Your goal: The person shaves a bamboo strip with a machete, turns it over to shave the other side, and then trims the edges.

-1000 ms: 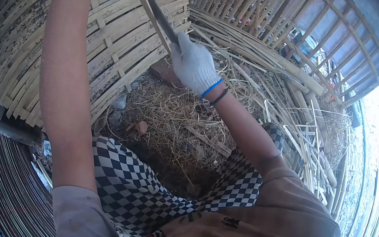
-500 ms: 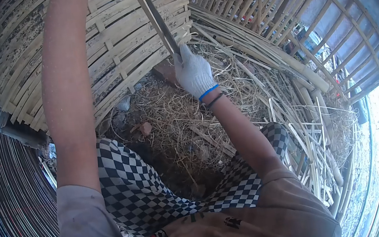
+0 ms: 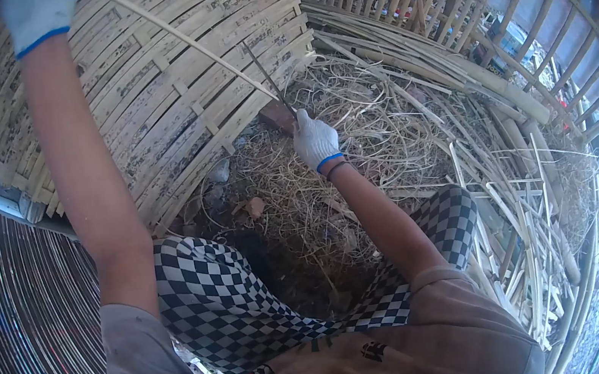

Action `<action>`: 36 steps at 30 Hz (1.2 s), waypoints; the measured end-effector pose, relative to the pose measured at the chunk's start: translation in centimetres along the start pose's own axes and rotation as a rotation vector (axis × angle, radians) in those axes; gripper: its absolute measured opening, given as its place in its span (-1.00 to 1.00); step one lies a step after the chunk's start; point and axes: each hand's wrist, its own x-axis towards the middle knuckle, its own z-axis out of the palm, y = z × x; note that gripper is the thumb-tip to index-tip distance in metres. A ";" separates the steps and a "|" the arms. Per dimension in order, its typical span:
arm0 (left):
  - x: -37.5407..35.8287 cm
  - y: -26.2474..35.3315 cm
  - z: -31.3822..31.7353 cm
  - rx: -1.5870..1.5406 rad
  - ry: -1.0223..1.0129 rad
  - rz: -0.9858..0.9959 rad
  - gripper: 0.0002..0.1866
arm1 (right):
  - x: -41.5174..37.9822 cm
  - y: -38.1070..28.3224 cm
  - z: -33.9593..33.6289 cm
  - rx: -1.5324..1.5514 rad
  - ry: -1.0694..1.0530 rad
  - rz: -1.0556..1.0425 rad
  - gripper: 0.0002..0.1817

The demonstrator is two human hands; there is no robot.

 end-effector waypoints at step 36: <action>4.1 3.2 -7.9 0.339 0.308 -0.109 -0.57 | -0.9 1.8 7.0 0.235 0.004 0.011 -0.81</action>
